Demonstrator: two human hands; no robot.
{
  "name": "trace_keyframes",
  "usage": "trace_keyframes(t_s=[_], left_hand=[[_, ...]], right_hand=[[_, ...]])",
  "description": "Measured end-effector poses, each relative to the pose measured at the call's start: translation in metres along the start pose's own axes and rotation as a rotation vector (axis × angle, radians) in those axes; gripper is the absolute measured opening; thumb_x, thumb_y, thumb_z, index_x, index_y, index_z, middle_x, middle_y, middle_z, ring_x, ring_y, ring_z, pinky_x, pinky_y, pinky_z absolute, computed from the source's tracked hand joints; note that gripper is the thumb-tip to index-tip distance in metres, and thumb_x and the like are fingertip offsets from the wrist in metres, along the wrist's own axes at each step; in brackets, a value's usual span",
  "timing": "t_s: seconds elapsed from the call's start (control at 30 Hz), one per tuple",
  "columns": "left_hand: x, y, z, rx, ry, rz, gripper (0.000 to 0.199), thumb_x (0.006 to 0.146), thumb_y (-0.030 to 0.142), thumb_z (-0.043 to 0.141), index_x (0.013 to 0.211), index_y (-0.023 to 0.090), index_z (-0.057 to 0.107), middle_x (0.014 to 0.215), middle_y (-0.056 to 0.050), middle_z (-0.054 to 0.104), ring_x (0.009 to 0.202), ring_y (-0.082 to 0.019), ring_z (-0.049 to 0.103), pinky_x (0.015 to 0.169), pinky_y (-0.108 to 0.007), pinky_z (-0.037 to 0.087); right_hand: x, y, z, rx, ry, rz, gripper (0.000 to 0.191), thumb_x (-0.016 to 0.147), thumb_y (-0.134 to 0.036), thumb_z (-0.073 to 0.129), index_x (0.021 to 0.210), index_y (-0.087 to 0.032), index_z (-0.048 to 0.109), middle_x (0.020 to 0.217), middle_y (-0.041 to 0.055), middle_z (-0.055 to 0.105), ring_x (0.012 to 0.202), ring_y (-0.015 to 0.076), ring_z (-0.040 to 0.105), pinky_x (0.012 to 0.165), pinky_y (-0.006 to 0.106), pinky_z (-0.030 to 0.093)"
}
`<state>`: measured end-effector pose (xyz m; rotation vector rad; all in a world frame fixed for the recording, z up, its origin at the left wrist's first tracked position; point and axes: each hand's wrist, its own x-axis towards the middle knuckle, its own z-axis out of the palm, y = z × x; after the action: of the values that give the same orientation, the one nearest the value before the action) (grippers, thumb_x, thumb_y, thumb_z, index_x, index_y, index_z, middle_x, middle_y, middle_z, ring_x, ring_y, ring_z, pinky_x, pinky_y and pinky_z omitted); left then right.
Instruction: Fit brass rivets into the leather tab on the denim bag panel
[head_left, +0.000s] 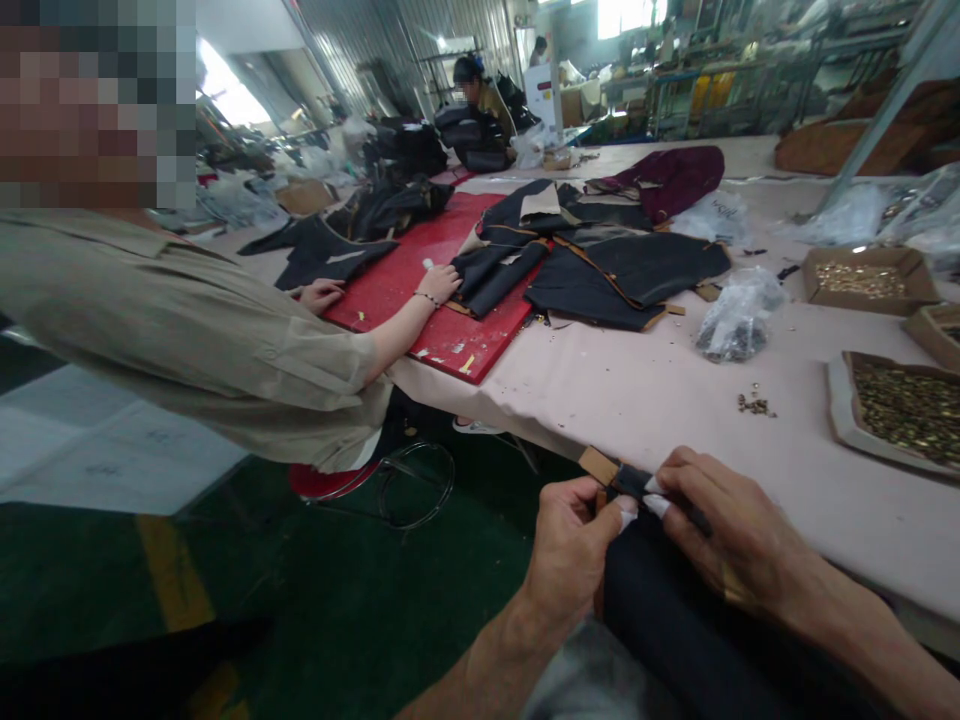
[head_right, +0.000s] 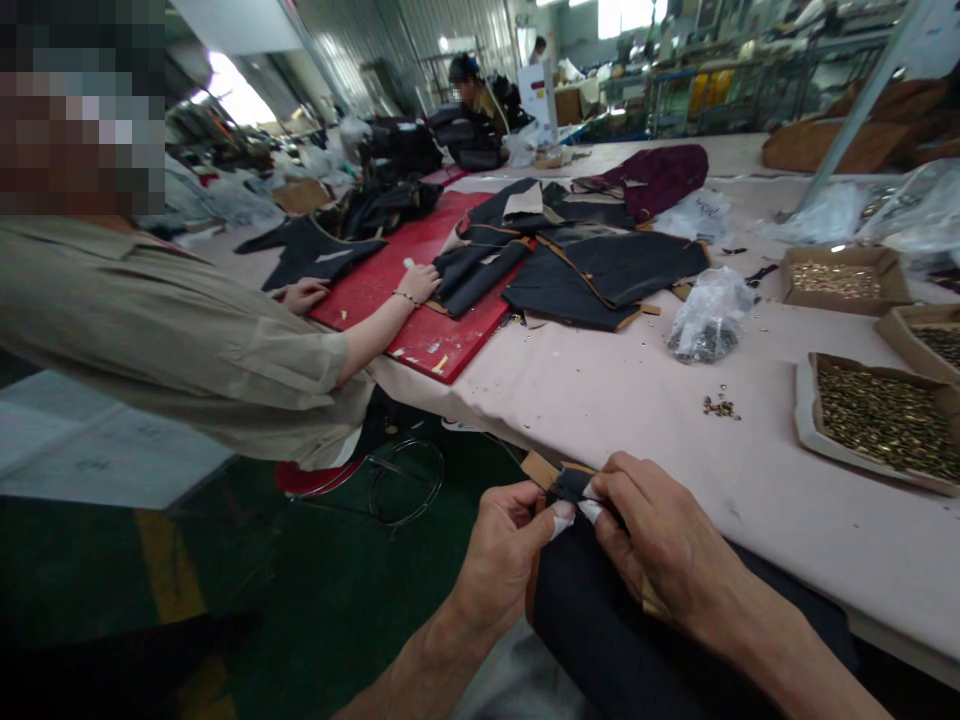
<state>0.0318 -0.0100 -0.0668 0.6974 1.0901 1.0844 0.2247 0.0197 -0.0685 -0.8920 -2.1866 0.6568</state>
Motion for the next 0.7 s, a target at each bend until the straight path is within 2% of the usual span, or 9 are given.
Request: trace_keyframes(t_s=[0.1,0.2,0.3,0.43,0.53,0.6,0.7], left_hand=[[-0.002,-0.002,-0.002,0.032,0.022,-0.003,0.026,0.069,0.034,0.085,0.078,0.013,0.074,0.073,-0.003,0.062,0.070,-0.014,0.049,0.065,-0.025,0.037],[-0.002,-0.005,-0.004,0.034,0.007,0.017,0.026,0.069,0.035,0.085,0.076,0.013,0.074,0.074,-0.004,0.062,0.073,-0.016,0.051,0.070,-0.027,0.041],[-0.003,-0.006,-0.005,0.074,-0.002,0.036,0.026,0.071,0.037,0.084,0.076,0.013,0.074,0.072,-0.003,0.060,0.070,-0.015,0.048,0.071,-0.028,0.042],[-0.003,-0.004,-0.006,0.128,-0.056,0.073,0.025,0.077,0.038,0.078,0.079,0.012,0.076,0.073,-0.005,0.060,0.069,-0.016,0.048,0.068,-0.029,0.041],[0.002,-0.005,-0.005,0.127,-0.088,0.094,0.025,0.075,0.037,0.080,0.077,0.012,0.075,0.075,-0.005,0.062,0.074,-0.018,0.052,0.070,-0.029,0.042],[0.006,-0.008,-0.004,0.112,-0.065,0.057,0.026,0.073,0.038,0.081,0.074,0.013,0.074,0.071,-0.004,0.060,0.071,-0.017,0.051,0.067,-0.028,0.040],[0.012,-0.014,-0.003,0.066,0.017,-0.038,0.030,0.072,0.040,0.082,0.070,0.013,0.070,0.065,-0.002,0.057,0.064,-0.014,0.050,0.060,-0.025,0.036]], right_hand=[[-0.002,0.004,0.008,-0.031,-0.031,-0.006,0.012,0.099,-0.019,0.051,0.107,-0.027,0.051,0.093,0.0091,0.057,0.077,0.0251,0.054,0.066,0.041,0.046],[-0.005,0.003,0.009,-0.024,-0.059,-0.004,0.013,0.098,-0.018,0.051,0.107,-0.026,0.053,0.094,0.0094,0.058,0.078,0.0251,0.054,0.067,0.041,0.045],[-0.006,0.000,0.008,0.039,-0.034,0.034,0.009,0.099,-0.019,0.051,0.102,-0.026,0.054,0.090,0.0078,0.058,0.075,0.0234,0.054,0.064,0.039,0.044],[-0.007,-0.005,0.007,0.141,0.029,0.211,0.011,0.100,-0.027,0.054,0.088,-0.026,0.056,0.076,0.0026,0.057,0.064,0.0186,0.051,0.056,0.033,0.041],[-0.006,-0.003,0.009,0.151,0.078,0.351,0.016,0.097,-0.033,0.059,0.083,-0.024,0.059,0.071,0.0014,0.060,0.063,0.0176,0.052,0.054,0.030,0.041],[-0.006,0.010,0.011,0.229,0.053,0.400,0.018,0.096,-0.036,0.060,0.084,-0.023,0.061,0.071,0.0010,0.061,0.064,0.0173,0.054,0.054,0.029,0.041],[-0.011,0.054,0.005,0.227,0.033,0.453,0.021,0.096,-0.041,0.059,0.090,-0.021,0.064,0.073,0.0009,0.064,0.064,0.0171,0.057,0.055,0.027,0.044]])
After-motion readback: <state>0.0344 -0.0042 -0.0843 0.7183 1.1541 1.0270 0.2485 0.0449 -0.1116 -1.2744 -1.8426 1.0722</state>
